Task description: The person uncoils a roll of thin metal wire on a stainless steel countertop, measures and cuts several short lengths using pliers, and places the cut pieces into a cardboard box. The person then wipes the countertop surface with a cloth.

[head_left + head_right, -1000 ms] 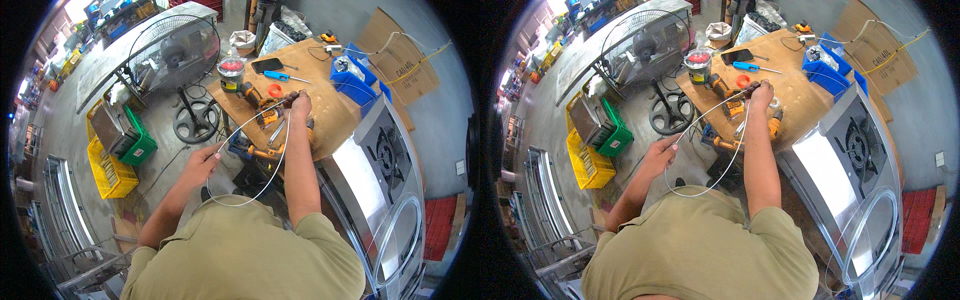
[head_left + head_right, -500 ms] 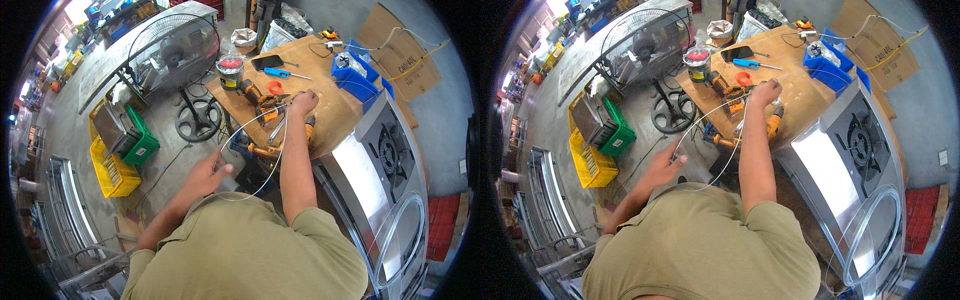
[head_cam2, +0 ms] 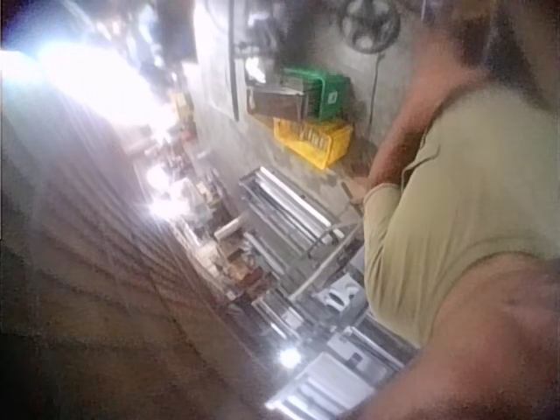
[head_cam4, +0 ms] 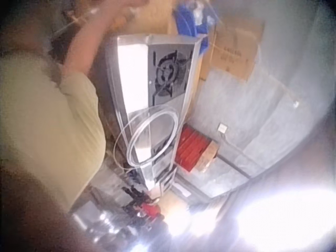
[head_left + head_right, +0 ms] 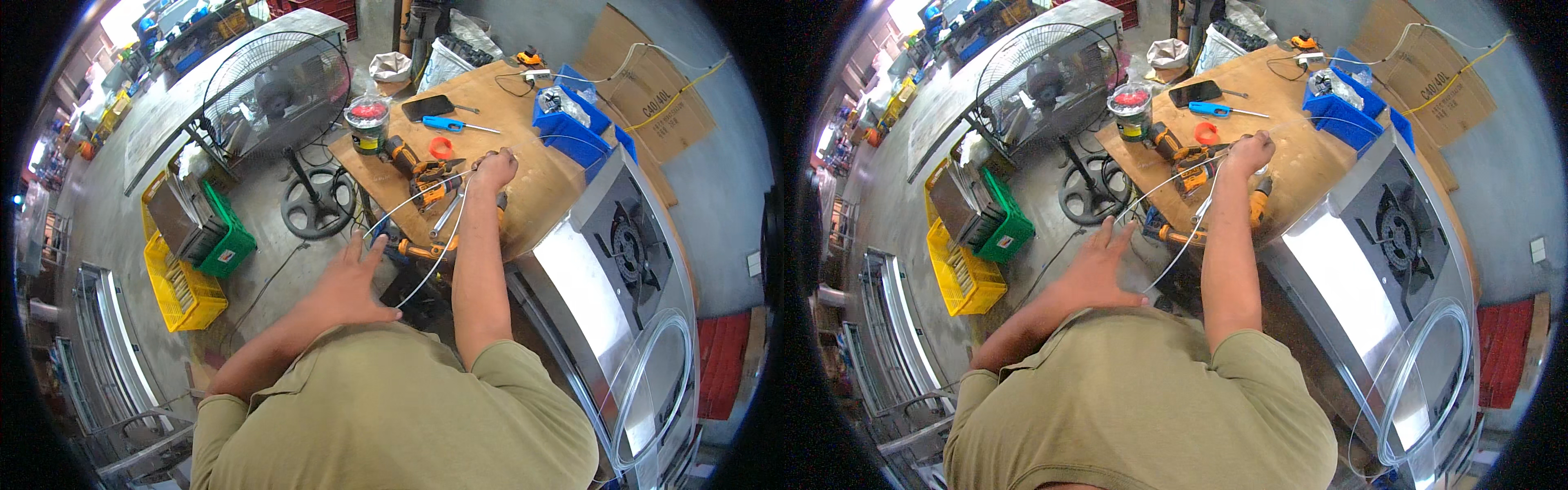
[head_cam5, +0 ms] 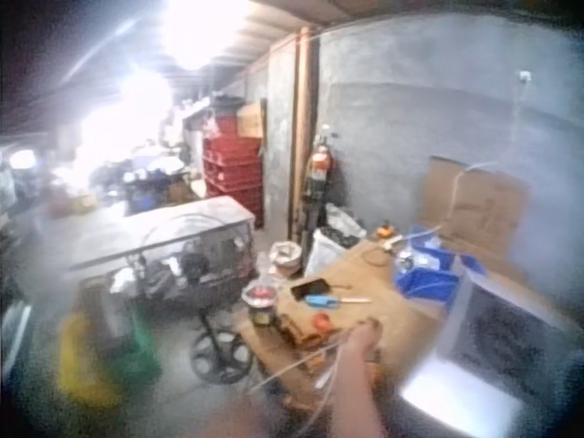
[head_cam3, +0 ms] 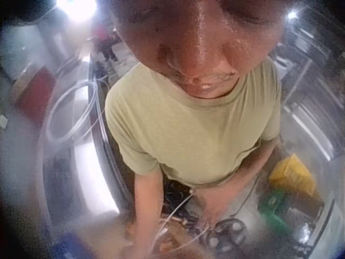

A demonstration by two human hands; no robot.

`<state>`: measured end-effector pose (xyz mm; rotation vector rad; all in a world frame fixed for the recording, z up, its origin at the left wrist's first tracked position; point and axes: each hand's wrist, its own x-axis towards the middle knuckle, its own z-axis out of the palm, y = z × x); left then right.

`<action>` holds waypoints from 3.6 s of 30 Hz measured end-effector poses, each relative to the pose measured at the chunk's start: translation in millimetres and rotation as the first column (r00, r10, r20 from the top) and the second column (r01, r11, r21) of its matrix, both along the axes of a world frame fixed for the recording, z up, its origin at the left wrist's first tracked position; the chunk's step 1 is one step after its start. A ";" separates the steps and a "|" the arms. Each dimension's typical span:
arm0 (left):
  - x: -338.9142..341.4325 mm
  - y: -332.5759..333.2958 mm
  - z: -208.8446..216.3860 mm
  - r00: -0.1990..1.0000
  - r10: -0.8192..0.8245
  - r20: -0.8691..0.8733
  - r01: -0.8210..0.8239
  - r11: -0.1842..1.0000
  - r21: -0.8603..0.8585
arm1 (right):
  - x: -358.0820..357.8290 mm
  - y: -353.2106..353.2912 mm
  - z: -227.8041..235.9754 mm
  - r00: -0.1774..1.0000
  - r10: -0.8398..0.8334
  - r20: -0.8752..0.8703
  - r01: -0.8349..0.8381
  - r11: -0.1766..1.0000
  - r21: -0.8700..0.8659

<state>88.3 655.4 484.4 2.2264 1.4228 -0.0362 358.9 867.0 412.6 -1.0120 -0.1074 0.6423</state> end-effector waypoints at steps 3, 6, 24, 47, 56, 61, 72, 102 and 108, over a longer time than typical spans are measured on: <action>-13.4 5.3 -3.0 0.988 0.003 0.157 -0.011 0.999 0.053 | 9.8 -0.7 -4.6 0.999 -0.034 0.039 0.035 0.999 -0.024; -23.7 6.5 -7.8 0.962 0.058 0.268 -0.059 0.998 -0.006 | 19.5 3.7 -12.6 0.986 -0.110 0.128 0.118 0.991 -0.062; -16.8 0.1 -31.4 0.934 0.261 0.243 -0.288 0.954 0.084 | 38.8 -11.8 -6.9 0.972 0.023 0.232 0.033 0.971 -0.235; -19.6 -8.6 -55.6 0.930 0.201 0.308 -0.197 0.979 -0.044 | 64.3 19.7 -22.2 0.956 -0.186 0.226 0.236 0.947 -0.219; -19.8 -7.7 -44.3 0.910 0.164 0.380 -0.148 0.986 -0.070 | 63.6 9.1 -4.4 0.880 -0.080 0.468 0.264 0.902 -0.342; -25.7 -4.3 -45.7 0.909 0.142 0.391 -0.158 0.987 0.007 | 57.0 7.6 4.0 0.954 -0.053 0.295 0.132 0.958 -0.254; -37.1 -1.4 -65.7 0.940 0.034 0.341 -0.087 0.986 0.142 | 44.0 2.6 -5.4 0.992 0.126 -0.019 -0.128 0.987 -0.096; -74.0 -11.5 -79.9 0.901 0.177 0.396 -0.235 0.967 0.101 | 16.2 -24.4 -2.8 0.972 0.141 -0.188 -0.139 0.990 0.024; -37.7 -2.4 -76.1 0.782 0.229 0.580 -0.156 0.972 -0.173 | 20.5 -29.1 -13.1 0.969 0.157 -0.191 -0.161 0.987 -0.009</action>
